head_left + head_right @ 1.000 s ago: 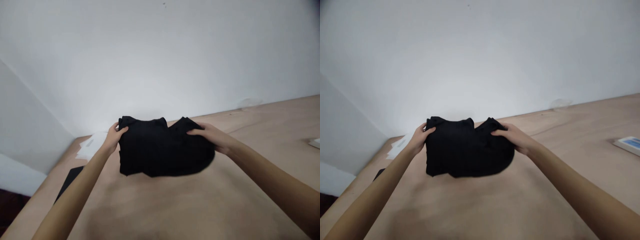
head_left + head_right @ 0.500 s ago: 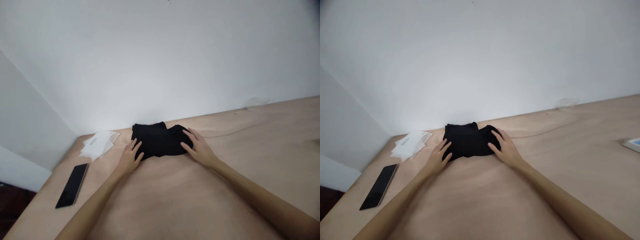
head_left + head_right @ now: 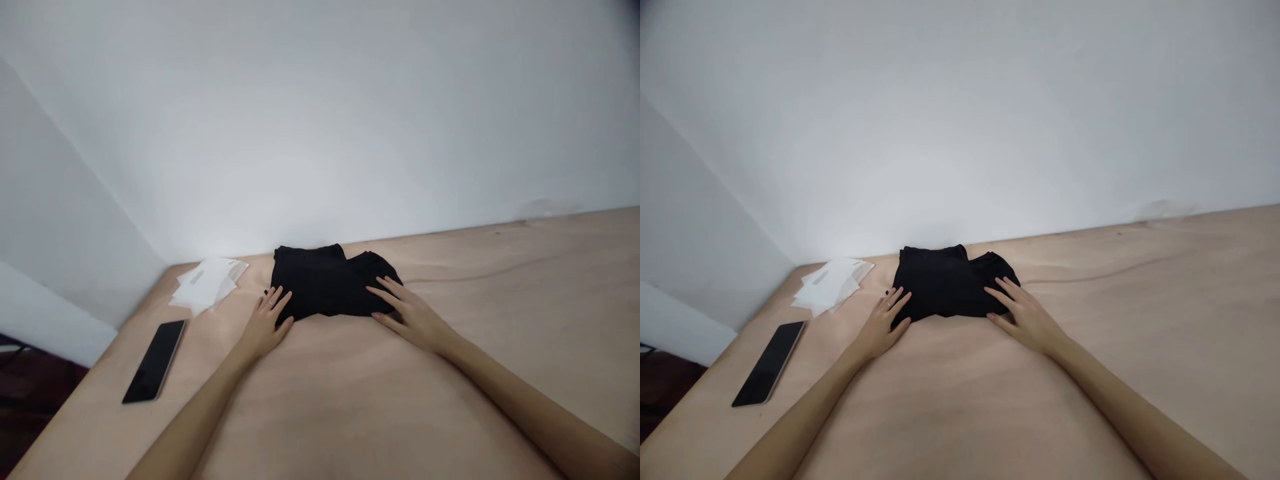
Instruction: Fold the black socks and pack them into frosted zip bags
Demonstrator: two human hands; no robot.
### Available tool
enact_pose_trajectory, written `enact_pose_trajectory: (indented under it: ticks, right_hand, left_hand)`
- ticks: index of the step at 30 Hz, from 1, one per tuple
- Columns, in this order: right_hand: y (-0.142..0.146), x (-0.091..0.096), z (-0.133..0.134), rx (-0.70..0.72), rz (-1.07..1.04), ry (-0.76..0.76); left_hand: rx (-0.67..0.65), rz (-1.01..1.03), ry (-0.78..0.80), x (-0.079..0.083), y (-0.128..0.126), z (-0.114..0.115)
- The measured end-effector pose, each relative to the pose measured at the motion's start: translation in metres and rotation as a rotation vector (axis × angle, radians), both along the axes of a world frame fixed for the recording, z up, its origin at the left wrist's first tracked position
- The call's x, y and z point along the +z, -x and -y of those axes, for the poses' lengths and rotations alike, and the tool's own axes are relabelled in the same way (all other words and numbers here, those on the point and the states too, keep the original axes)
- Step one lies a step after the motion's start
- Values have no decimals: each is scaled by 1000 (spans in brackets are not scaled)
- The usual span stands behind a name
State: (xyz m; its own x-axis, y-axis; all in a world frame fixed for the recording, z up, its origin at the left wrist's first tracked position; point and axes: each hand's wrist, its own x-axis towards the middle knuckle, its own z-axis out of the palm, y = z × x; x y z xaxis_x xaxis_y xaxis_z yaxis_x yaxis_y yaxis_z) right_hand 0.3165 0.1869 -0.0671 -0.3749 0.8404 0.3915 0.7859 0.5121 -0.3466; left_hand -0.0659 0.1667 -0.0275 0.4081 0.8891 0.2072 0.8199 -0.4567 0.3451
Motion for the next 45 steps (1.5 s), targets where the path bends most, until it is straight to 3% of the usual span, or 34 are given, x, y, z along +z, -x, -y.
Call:
enact_pose_trajectory:
  ticks: [45]
  right_hand:
    - [0,3,2,-6,8,20]
  left_hand:
    - [-16,-4,-16,2,-1,-1]
